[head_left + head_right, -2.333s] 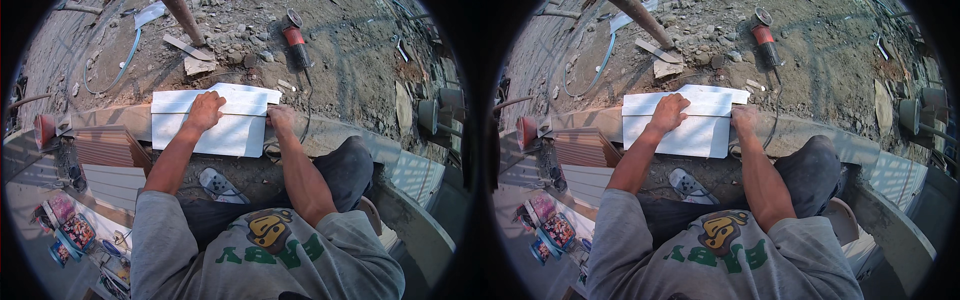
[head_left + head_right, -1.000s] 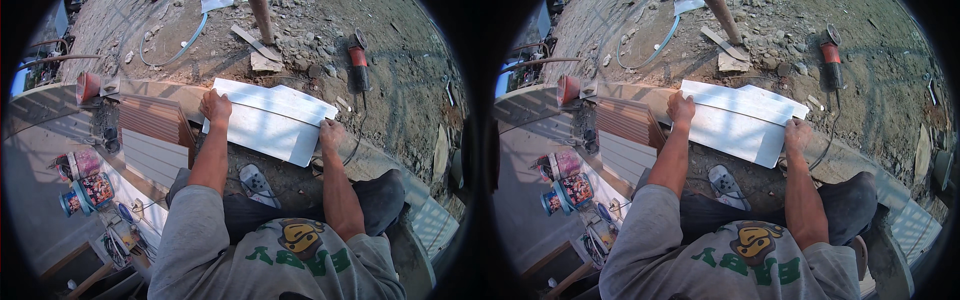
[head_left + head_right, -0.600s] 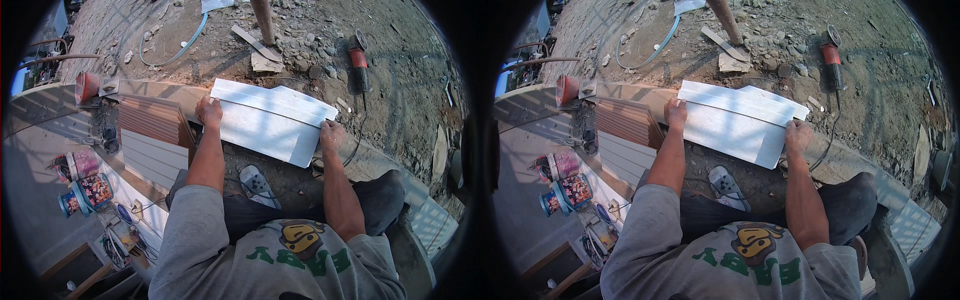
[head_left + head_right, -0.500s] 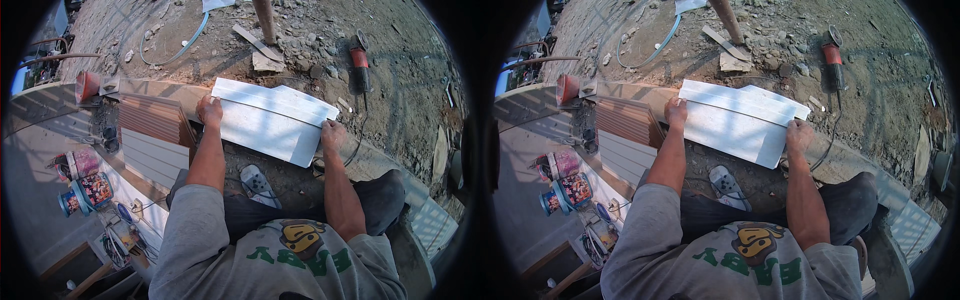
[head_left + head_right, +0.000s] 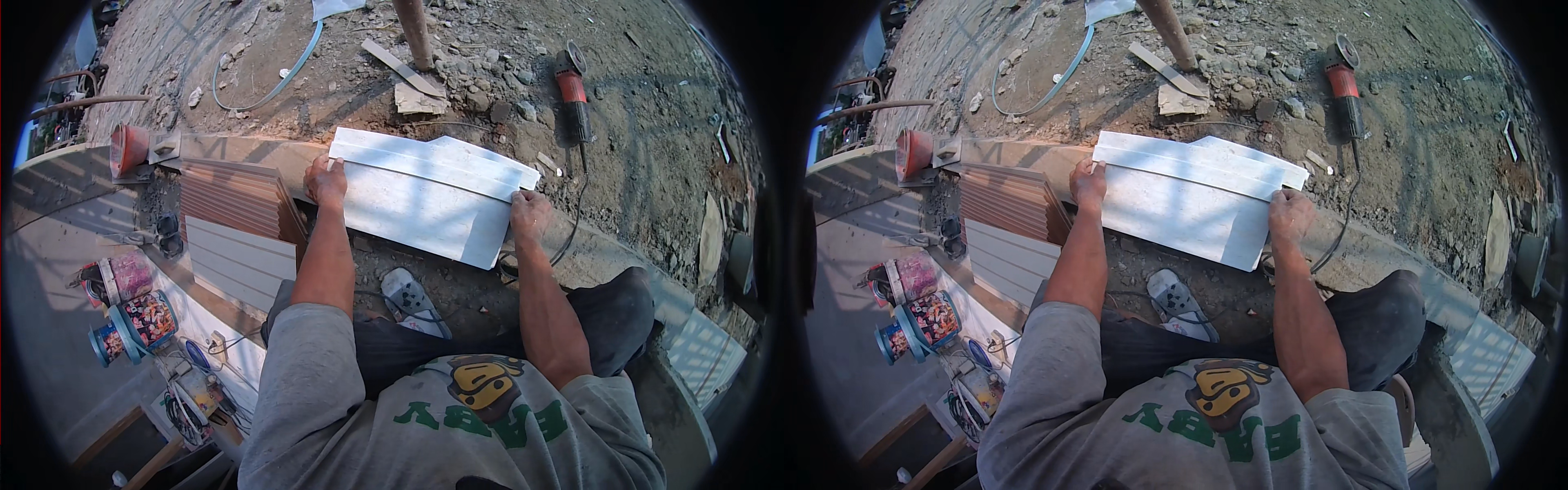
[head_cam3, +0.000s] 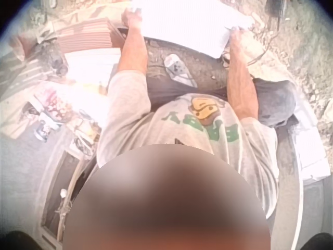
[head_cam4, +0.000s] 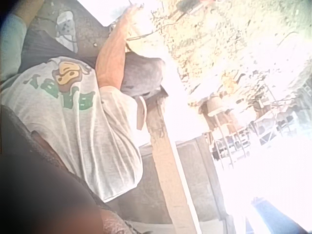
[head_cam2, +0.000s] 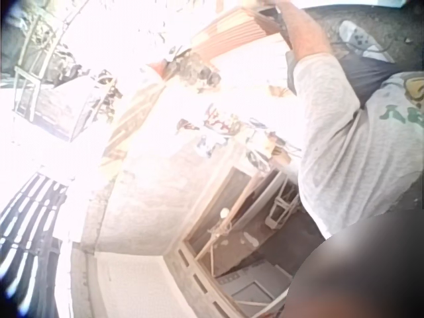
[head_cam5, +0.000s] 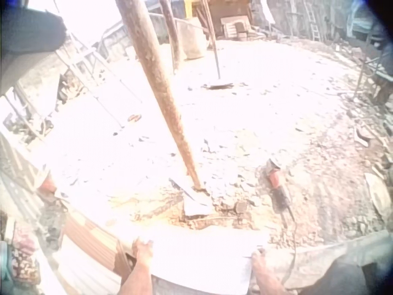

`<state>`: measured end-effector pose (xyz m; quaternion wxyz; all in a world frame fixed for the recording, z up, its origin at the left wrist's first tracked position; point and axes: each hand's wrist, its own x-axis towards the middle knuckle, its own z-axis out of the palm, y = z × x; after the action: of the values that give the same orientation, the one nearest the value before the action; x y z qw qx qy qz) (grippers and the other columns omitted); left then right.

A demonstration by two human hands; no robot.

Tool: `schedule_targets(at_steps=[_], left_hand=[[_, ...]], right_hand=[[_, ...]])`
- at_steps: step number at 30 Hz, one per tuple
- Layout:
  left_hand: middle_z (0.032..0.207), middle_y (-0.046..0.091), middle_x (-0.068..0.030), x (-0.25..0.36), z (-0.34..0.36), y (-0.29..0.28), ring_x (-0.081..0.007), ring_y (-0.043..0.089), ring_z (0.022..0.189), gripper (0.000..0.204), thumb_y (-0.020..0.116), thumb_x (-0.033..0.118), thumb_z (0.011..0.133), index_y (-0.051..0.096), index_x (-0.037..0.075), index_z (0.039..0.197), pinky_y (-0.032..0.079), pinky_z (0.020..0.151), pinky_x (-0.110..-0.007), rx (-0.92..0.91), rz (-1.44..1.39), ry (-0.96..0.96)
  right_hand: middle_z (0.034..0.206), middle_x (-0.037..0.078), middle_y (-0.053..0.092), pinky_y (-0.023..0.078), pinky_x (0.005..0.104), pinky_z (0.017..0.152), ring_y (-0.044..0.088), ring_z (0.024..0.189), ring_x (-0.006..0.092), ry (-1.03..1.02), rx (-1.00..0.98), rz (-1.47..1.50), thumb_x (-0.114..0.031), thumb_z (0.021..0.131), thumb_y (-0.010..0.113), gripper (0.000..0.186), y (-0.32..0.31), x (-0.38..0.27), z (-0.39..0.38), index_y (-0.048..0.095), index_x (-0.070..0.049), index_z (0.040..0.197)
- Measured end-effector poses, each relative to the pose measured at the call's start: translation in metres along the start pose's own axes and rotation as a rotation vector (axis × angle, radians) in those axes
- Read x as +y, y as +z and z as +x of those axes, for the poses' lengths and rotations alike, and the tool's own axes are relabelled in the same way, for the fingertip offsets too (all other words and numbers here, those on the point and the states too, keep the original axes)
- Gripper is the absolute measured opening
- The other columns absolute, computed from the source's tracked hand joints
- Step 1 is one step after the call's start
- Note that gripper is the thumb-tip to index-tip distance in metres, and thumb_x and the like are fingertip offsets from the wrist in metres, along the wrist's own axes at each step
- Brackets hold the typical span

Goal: Cutting a white ceramic tile using a handheld angle grinder.

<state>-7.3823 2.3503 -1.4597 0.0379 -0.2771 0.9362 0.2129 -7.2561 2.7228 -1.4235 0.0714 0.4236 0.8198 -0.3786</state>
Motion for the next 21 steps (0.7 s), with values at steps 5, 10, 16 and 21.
schedule_targets(at_steps=[5,10,16,21], left_hand=[[0.117,0.060,-0.0072,-0.028,0.022,0.006,-0.0240,0.058,0.110,0.039,0.071,0.037,0.081,0.067,0.018,0.115,0.039,0.099,-0.039,-0.022,-0.078,-0.013],[0.114,0.061,-0.0076,-0.024,0.020,0.016,-0.0241,0.060,0.109,0.039,0.070,0.040,0.081,0.068,0.018,0.113,0.040,0.097,-0.040,0.005,-0.073,-0.033],[0.115,0.062,-0.0082,0.006,0.005,0.028,-0.0237,0.059,0.110,0.043,0.071,0.044,0.080,0.068,0.017,0.114,0.038,0.099,-0.041,-0.004,-0.030,-0.063],[0.109,0.065,-0.0131,-0.022,0.028,0.032,-0.0271,0.065,0.097,0.033,0.075,0.030,0.080,0.070,0.010,0.105,0.050,0.085,-0.035,0.004,-0.237,-0.081]], right_hand=[[0.078,0.017,0.070,0.051,0.0359,0.072,0.068,0.073,0.0237,-0.023,-0.009,0.061,-0.022,0.081,0.067,0.025,0.018,0.005,0.007,0.073,0.000,0.092],[0.079,0.017,0.070,0.051,0.0363,0.073,0.069,0.074,0.0256,0.002,0.000,0.012,-0.022,0.081,0.067,0.025,0.011,0.006,0.009,0.073,-0.001,0.092],[0.087,0.018,0.070,0.051,0.0431,0.081,0.067,0.085,0.0346,0.044,0.016,-0.031,-0.025,0.080,0.064,0.024,-0.003,0.008,0.014,0.074,-0.006,0.091],[0.091,0.018,0.070,0.050,0.0432,0.082,0.067,0.088,0.0337,0.035,-0.024,0.015,-0.026,0.082,0.063,0.024,0.015,0.012,0.019,0.074,-0.009,0.094]])
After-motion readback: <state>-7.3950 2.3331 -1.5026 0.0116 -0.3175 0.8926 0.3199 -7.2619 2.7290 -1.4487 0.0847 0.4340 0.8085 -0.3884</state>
